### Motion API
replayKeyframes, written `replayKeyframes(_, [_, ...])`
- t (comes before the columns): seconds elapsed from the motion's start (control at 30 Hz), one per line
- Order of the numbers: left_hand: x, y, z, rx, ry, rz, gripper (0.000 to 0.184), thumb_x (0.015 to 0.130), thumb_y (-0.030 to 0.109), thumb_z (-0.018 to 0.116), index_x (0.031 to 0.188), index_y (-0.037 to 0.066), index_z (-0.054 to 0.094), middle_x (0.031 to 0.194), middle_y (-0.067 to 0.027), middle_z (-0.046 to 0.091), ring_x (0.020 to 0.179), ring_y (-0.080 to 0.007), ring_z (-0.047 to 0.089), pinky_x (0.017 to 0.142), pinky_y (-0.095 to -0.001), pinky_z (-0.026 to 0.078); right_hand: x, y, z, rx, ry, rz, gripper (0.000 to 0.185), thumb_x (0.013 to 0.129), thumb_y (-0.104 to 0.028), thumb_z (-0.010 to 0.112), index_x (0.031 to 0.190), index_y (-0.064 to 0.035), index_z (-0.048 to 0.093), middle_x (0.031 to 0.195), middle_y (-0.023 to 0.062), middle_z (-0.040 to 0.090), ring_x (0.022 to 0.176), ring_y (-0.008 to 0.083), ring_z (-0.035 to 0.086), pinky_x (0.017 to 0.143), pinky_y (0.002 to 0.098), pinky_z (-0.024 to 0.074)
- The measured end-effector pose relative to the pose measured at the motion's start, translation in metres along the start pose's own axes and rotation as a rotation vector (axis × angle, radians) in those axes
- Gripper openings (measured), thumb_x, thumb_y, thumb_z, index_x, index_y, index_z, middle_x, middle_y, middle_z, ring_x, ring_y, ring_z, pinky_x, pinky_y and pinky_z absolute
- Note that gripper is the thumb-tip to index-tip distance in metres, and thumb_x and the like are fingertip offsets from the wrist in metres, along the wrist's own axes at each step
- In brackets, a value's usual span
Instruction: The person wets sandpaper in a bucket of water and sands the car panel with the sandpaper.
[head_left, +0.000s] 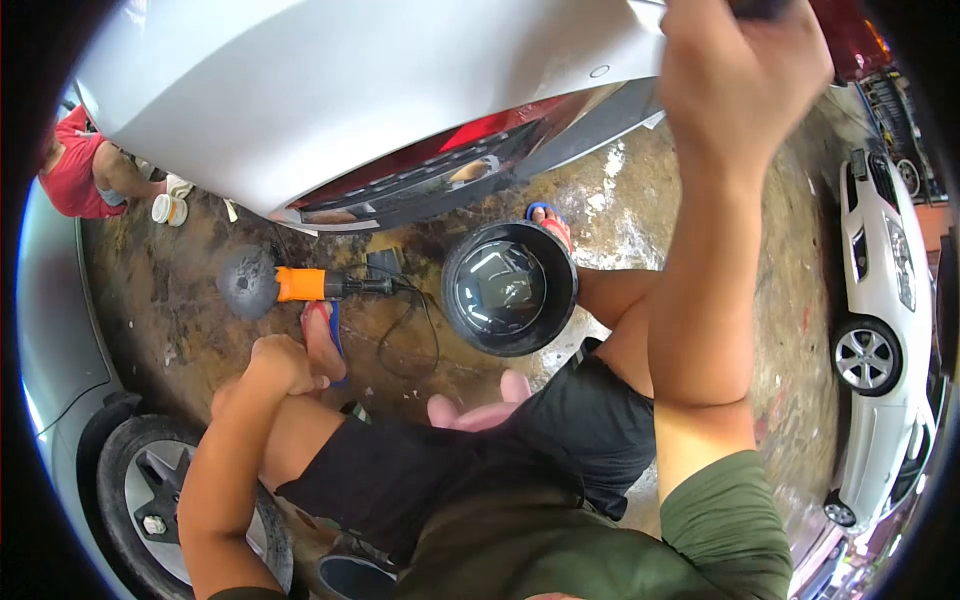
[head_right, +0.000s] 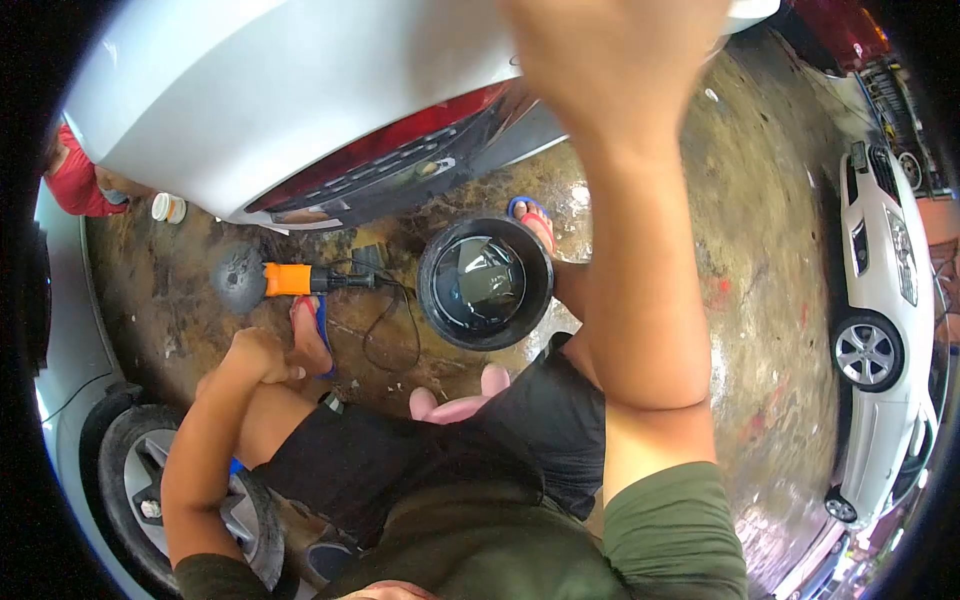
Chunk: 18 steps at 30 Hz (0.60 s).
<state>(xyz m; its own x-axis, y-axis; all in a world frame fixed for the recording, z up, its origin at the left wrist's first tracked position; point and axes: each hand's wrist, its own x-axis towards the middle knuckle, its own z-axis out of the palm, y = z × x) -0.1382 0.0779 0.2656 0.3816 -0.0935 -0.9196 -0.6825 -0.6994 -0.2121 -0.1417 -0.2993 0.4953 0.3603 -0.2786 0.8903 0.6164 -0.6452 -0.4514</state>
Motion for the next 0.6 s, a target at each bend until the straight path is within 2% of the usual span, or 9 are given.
replayKeyframes(0.07, [-0.002, -0.003, -0.001, -0.022, -0.017, 0.009, 0.076, 0.086, 0.071, 0.064, 0.124, 0.006, 0.074, 0.129, -0.0163, 0.07, 0.123, -0.0314, 0.066, 0.103, -0.0406, 0.051, -0.009, 0.008, -0.015, 0.061, 0.038, 0.028, 0.008, 0.094, -0.008, 0.067, 0.096, -0.0002, 0.069, 0.075, 0.0014, 0.066, 0.06, 0.0096, 0.058, 0.053, 0.0234, 0.0431])
replayKeyframes(0.17, [0.005, -0.002, 0.003, 0.001, -0.031, 0.028, 0.078, 0.086, 0.072, 0.063, 0.126, 0.006, 0.073, 0.131, -0.0164, 0.069, 0.126, -0.0313, 0.064, 0.105, -0.0403, 0.049, -0.031, 0.016, -0.013, -0.04, 0.003, -0.035, 0.011, 0.091, -0.001, 0.068, 0.101, 0.003, 0.067, 0.081, 0.0039, 0.067, 0.067, 0.0087, 0.06, 0.06, 0.0221, 0.0461])
replayKeyframes(0.3, [0.011, -0.006, 0.005, 0.016, -0.039, 0.013, 0.079, 0.085, 0.073, 0.063, 0.126, 0.006, 0.073, 0.132, -0.0161, 0.069, 0.126, -0.031, 0.064, 0.105, -0.0403, 0.049, -0.023, 0.017, -0.005, -0.106, -0.003, -0.196, 0.014, 0.089, 0.001, 0.07, 0.102, 0.0053, 0.068, 0.085, 0.0043, 0.07, 0.072, 0.0083, 0.062, 0.063, 0.0216, 0.0475])
replayKeyframes(0.4, [0.007, -0.004, 0.004, -0.013, -0.026, -0.021, 0.08, 0.083, 0.073, 0.066, 0.125, 0.005, 0.073, 0.131, -0.0158, 0.069, 0.126, -0.031, 0.065, 0.104, -0.0407, 0.05, -0.016, 0.027, 0.005, -0.008, 0.008, -0.243, 0.016, 0.086, 0.001, 0.073, 0.101, 0.0056, 0.071, 0.085, 0.0039, 0.072, 0.073, 0.0082, 0.064, 0.064, 0.0216, 0.0491])
replayKeyframes(0.6, [0.006, -0.006, 0.005, -0.024, -0.025, -0.03, 0.08, 0.082, 0.074, 0.067, 0.123, 0.005, 0.074, 0.13, -0.0149, 0.07, 0.126, -0.03, 0.065, 0.104, -0.0403, 0.051, -0.008, 0.015, 0.001, -0.179, -0.09, -0.263, 0.016, 0.082, 0.004, 0.073, 0.098, 0.0055, 0.073, 0.083, 0.0038, 0.072, 0.071, 0.0081, 0.064, 0.064, 0.0222, 0.0497])
